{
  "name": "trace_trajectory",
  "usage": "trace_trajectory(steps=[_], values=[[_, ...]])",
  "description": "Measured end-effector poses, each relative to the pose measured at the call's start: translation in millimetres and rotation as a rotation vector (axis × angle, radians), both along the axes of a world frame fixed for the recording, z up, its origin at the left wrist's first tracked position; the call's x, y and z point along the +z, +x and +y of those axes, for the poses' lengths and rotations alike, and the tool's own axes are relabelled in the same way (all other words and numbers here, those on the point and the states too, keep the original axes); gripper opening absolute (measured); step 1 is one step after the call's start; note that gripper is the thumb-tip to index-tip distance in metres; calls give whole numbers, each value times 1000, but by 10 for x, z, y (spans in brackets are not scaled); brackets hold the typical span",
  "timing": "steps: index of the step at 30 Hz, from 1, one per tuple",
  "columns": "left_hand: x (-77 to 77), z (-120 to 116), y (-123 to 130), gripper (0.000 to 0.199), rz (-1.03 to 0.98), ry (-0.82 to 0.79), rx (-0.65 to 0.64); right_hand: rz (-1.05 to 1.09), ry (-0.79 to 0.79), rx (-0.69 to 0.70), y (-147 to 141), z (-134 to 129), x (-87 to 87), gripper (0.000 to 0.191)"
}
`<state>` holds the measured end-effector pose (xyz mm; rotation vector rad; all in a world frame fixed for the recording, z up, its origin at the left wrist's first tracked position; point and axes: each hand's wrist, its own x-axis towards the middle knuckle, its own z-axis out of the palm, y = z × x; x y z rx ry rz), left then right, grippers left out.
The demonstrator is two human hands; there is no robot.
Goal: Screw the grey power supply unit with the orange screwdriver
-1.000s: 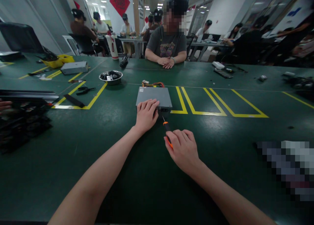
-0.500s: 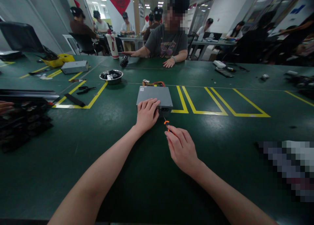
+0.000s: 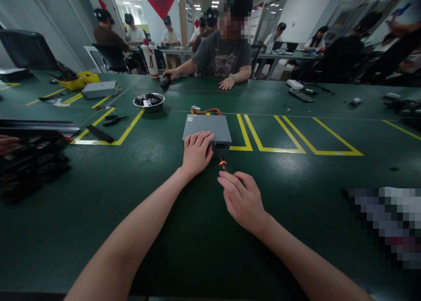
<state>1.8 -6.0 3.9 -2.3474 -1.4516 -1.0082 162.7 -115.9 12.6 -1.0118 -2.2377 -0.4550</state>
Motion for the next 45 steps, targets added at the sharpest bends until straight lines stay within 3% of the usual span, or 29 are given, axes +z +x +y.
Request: trace_trajectory(steps=[6,11,17,24,31,35,40,45], values=[[10,-9,0,35,0,-5,-7,64,8,-59,-5,24,23,24],[-1,1,-3,36,-13,-6,-10,102,-45,68,2,31,-3,36],[0,-4,0,35,-4,2,-8,154,-120,2,8,38,18,18],[-3,-1,-2,35,-6,6,-8,146,-21,32,0,44,29,34],[3,4,-1,35,-18,7,-11,28,90,-78,46,136,172,26],[-3,5,-3,36,-24,10,-13,-13,134,-9,70,181,202,27],[-7,5,3,35,-30,14,-13,24,89,136,115,189,117,34],[-1,7,3,36,-30,19,-14,62,173,163,104,224,132,29]])
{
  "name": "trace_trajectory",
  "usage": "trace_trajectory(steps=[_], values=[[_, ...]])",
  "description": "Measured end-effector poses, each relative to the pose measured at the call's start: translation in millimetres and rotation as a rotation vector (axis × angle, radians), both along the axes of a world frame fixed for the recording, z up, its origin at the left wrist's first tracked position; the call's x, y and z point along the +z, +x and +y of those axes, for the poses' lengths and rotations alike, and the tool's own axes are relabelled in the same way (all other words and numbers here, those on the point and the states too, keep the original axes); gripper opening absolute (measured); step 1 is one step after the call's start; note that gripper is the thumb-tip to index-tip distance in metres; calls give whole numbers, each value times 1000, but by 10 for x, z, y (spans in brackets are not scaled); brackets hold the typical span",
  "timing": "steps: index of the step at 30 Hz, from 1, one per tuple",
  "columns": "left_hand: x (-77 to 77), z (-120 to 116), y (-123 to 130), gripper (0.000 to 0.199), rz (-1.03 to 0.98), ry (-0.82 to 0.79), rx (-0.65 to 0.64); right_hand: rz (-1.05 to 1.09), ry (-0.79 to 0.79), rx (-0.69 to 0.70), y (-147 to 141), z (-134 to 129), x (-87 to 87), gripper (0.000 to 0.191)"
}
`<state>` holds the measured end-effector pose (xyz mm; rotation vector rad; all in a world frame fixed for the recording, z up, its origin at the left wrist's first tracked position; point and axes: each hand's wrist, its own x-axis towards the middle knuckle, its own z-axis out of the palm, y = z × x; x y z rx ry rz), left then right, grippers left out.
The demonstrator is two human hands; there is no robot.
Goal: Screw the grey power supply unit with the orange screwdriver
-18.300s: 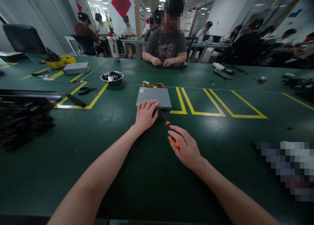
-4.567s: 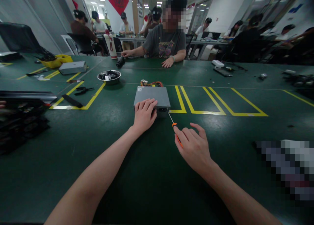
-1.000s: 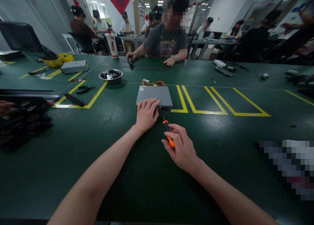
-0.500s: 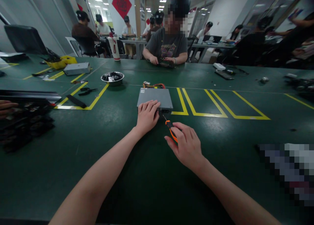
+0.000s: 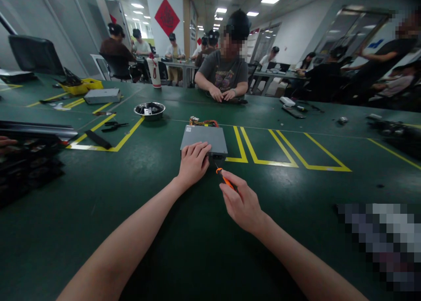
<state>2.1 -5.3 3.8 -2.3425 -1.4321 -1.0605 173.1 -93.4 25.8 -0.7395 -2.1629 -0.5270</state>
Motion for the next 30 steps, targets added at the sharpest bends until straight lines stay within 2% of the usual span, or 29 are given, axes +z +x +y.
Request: trace_trajectory(steps=[5,12,16,19,22,26,30], values=[[-7,5,4,35,-2,16,3,-60,46,45,-58,42,-4,18],[-19,9,2,35,6,13,5,9,32,14,-8,42,-47,33],[-22,11,3,35,7,21,4,-21,38,35,1,51,45,25],[-26,12,4,35,3,31,3,-13,38,-4,-9,58,65,19],[-26,11,2,35,0,33,1,-1,29,-41,-7,55,15,25],[-17,11,-1,35,4,30,-3,32,6,17,-2,51,-35,39],[-15,12,-4,35,9,27,2,38,-10,17,-16,52,6,31]])
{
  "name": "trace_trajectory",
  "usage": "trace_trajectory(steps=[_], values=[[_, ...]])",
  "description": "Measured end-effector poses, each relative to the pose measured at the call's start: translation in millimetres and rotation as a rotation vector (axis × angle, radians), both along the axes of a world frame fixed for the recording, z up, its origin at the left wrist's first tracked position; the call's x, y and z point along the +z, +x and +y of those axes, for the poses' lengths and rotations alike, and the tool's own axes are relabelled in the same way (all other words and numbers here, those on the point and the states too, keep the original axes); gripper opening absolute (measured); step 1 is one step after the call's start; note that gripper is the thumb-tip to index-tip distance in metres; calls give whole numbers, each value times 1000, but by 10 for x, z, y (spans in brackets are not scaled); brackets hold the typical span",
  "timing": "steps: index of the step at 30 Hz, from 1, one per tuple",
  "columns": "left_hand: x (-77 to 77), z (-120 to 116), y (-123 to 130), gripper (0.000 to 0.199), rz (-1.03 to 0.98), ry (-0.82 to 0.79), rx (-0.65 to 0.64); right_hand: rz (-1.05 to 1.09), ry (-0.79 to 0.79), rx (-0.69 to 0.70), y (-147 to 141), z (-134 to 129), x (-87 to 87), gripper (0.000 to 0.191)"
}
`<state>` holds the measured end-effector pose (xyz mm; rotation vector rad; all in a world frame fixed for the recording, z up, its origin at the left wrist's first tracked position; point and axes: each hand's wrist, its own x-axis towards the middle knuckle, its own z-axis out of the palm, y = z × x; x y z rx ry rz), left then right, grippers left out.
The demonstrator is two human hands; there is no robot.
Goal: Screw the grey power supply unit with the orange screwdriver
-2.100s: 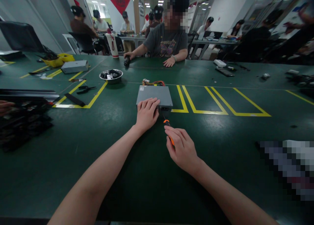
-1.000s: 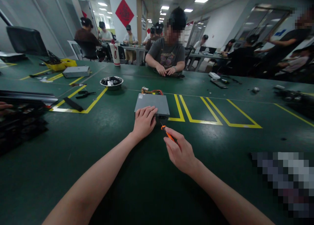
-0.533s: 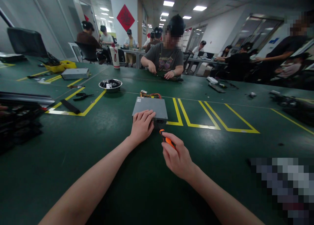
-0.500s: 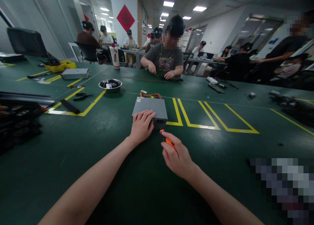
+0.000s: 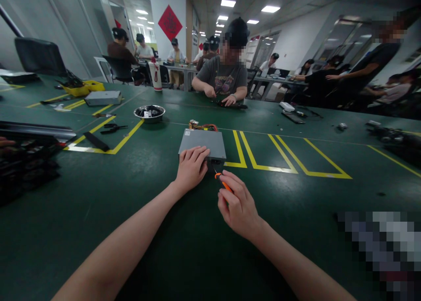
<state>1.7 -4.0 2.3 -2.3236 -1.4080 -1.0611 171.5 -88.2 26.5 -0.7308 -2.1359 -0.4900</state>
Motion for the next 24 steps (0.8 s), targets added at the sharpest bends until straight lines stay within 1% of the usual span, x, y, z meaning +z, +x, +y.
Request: trace_trajectory(steps=[3,7,9,13,15,20,22,24], values=[[-6,2,0,34,1,-5,2,-34,16,-45,-4,-10,14,27],[-11,6,5,34,-4,-5,5,-39,10,-5,-19,-34,-15,36],[-11,7,7,34,-2,-3,7,-36,12,-7,-45,-45,-11,32],[-11,7,4,34,0,2,11,-20,33,-97,-92,-57,44,20],[-10,5,1,34,0,-1,13,-19,35,-121,-87,-59,55,22],[-4,-8,-2,34,3,-9,11,0,7,-34,-41,-55,-11,40],[-3,-11,-2,34,1,-12,10,16,-20,4,-45,-45,-33,40],[-6,-10,-2,35,1,-15,10,48,-18,17,-58,-29,-36,36]])
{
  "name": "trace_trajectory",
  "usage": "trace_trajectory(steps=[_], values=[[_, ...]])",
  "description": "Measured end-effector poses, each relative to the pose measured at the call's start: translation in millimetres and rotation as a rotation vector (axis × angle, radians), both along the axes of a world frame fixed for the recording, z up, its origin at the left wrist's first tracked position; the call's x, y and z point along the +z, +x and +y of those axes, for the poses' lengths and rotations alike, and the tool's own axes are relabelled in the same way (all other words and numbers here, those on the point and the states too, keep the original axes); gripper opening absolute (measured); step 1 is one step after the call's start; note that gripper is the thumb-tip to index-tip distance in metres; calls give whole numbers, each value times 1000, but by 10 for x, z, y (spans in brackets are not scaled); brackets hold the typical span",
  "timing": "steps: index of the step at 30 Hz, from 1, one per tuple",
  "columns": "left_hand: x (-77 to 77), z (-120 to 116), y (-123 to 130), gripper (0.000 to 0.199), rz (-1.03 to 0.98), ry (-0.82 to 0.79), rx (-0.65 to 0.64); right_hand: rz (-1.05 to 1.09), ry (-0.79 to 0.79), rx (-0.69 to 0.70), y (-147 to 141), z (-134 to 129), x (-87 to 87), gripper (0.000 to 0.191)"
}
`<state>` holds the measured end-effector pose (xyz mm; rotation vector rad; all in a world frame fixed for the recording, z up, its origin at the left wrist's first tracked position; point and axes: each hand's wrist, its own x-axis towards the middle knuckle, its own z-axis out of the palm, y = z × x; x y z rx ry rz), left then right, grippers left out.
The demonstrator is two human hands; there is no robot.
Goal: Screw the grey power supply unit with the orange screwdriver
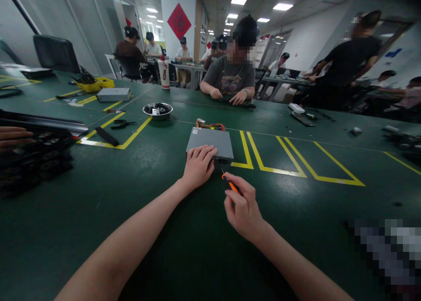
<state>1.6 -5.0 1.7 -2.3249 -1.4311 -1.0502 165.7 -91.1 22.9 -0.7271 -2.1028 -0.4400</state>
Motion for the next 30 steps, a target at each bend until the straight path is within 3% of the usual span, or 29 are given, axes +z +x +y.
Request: trace_trajectory(steps=[4,10,13,17,23,27,30], values=[[-5,7,3,35,0,-2,4,-15,3,8,4,25,-8,28],[10,-4,12,35,4,-6,6,33,-54,53,42,29,-67,39],[15,-10,15,34,3,-10,11,98,-60,26,35,40,-42,35],[15,-12,14,34,2,-8,2,25,-43,19,38,46,-32,29],[9,-10,6,34,2,-9,5,3,-161,35,20,17,-39,36],[3,-5,6,34,1,-13,5,-2,-33,-82,15,10,25,34],[1,-2,8,35,-2,-15,3,-29,8,-89,27,-8,37,38]])
